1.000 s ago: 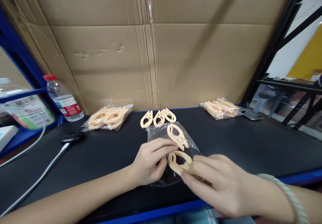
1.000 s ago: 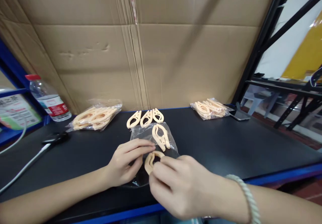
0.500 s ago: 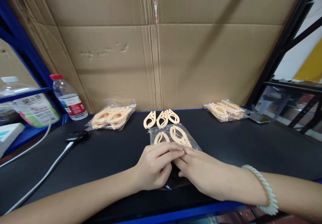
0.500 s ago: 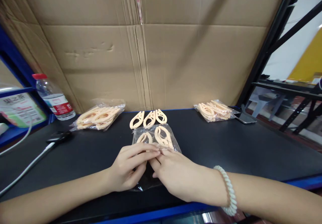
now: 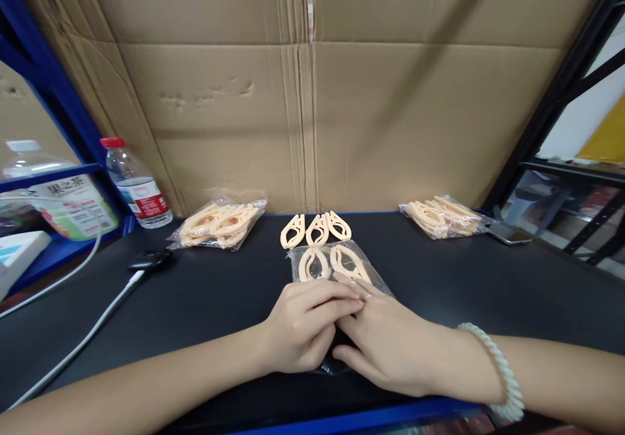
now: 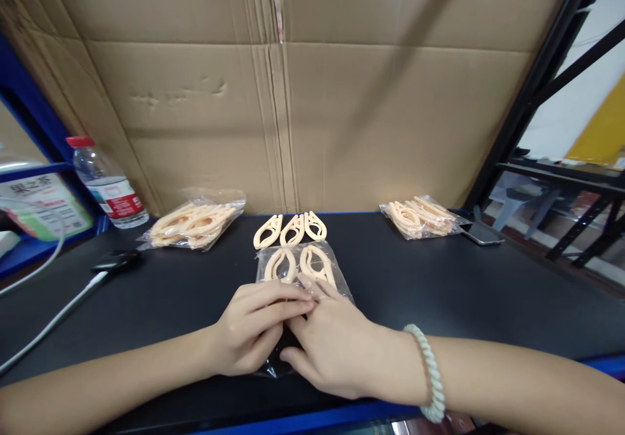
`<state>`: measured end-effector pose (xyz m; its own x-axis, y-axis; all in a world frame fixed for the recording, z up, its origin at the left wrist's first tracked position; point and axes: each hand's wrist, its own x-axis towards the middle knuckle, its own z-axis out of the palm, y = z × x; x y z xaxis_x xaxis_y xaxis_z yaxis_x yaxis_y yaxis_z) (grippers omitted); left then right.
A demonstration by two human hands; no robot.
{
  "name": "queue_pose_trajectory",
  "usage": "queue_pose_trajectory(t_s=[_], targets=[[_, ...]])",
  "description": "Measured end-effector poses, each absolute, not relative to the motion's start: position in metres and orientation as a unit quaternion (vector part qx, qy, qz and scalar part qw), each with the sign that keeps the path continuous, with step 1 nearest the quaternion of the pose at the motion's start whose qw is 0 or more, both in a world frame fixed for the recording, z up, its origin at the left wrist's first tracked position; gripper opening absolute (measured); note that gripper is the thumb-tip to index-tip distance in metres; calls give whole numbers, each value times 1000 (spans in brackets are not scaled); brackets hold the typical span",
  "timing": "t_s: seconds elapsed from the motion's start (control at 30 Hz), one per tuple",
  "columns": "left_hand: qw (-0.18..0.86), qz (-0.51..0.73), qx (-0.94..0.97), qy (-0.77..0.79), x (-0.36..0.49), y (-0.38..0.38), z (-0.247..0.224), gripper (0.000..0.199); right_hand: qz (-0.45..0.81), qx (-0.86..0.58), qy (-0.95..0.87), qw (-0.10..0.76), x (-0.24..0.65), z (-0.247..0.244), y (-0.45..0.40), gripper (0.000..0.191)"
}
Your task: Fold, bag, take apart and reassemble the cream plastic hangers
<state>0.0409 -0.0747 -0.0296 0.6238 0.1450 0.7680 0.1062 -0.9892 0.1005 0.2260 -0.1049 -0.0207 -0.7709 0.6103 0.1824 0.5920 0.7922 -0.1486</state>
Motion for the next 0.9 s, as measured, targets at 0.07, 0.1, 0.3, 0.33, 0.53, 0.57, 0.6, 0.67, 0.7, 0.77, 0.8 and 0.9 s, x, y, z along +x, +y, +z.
queue_pose_trajectory(t_s=[0.07,0.1,0.3,0.33,0.53,0.57,0.6,0.67,0.7,0.77,0.8,0.9], targets=[[21,424,902,74,41,-75,-29,43,49,-315,-941,115,226,-19,-104,41],[19,422,903,76,41,-75,-28,44,57,-313,-941,116,227,-16,-106,40],[9,408,907,105,39,-75,-29,40,149,-286,-932,165,240,30,-129,20],[6,407,907,109,40,-75,-29,38,173,-276,-927,186,242,39,-126,23],[-29,383,917,109,41,-76,-28,36,2,-270,-919,286,253,38,-9,32],[-31,380,918,108,41,-76,-28,36,-28,-269,-933,236,254,29,16,37],[-32,379,919,106,41,-76,-28,35,-56,-287,-939,182,256,19,40,44],[-34,381,918,102,41,-76,-29,35,-98,-351,-928,82,259,1,75,61],[-35,385,917,98,41,-76,-29,34,-104,-360,-925,66,260,-6,87,68],[-37,388,916,92,41,-76,-30,34,-113,-365,-923,47,265,-15,98,76],[-37,386,917,92,41,-75,-30,34,-117,-364,-923,43,267,-17,100,77],[-38,377,920,97,40,-75,-30,34,-135,-372,-917,38,276,-17,96,76]])
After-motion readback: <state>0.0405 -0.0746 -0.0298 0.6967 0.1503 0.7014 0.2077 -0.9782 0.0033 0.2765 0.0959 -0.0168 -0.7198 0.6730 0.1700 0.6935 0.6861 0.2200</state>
